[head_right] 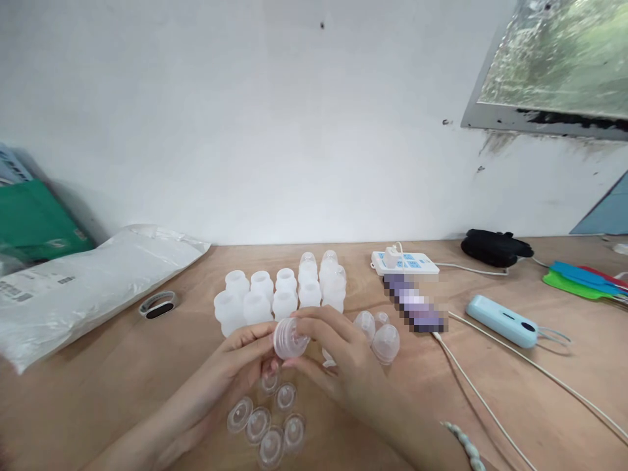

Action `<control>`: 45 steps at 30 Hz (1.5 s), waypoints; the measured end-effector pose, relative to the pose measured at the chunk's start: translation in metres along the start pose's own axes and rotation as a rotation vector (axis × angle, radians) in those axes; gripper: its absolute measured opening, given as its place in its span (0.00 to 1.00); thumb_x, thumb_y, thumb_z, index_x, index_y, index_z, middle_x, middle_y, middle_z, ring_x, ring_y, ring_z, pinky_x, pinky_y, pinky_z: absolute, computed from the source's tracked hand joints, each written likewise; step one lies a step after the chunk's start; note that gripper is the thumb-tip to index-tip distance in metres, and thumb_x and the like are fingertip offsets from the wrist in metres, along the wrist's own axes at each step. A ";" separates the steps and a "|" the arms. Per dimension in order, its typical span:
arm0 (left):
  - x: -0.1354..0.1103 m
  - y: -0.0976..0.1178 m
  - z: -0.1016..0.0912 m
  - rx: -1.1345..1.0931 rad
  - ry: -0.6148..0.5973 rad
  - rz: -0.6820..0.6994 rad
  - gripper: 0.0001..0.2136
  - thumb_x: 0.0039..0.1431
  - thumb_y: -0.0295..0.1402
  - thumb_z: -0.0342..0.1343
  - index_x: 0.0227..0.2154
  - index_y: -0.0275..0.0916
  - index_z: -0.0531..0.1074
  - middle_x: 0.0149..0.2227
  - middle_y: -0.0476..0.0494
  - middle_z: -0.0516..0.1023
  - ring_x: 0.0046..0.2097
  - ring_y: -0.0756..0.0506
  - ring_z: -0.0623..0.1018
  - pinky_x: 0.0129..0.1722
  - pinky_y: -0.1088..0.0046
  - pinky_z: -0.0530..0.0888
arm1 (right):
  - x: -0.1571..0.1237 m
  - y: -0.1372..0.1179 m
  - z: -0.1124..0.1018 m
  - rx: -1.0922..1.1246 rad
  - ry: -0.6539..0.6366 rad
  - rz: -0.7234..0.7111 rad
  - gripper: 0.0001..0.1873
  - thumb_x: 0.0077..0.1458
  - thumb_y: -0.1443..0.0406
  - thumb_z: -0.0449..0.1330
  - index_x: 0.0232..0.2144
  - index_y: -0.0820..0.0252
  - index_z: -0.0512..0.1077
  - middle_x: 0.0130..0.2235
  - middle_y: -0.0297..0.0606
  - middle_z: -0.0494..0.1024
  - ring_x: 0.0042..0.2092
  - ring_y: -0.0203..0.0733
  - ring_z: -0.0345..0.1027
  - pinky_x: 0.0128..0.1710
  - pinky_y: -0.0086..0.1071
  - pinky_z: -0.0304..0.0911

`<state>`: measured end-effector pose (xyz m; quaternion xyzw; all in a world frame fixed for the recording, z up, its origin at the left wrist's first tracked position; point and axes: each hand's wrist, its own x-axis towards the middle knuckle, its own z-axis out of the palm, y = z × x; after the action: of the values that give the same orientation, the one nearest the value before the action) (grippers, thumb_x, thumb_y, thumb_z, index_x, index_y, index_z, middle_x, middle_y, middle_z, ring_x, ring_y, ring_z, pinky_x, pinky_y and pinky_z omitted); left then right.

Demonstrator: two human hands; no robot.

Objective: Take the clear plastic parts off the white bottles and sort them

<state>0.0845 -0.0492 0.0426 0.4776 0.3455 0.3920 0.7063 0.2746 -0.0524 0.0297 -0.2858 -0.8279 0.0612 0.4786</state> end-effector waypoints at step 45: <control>0.003 0.016 -0.058 1.087 0.073 0.007 0.10 0.42 0.21 0.48 0.14 0.40 0.70 0.15 0.56 0.63 0.21 0.51 0.63 0.23 0.77 0.53 | -0.017 0.024 -0.059 -0.289 -0.466 0.556 0.16 0.59 0.73 0.56 0.46 0.51 0.72 0.50 0.38 0.73 0.48 0.46 0.72 0.43 0.40 0.71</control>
<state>0.0317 -0.0192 0.0400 0.7612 0.5212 0.1757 0.3437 0.3395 -0.0518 0.0388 -0.5420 -0.8056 0.1348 0.1976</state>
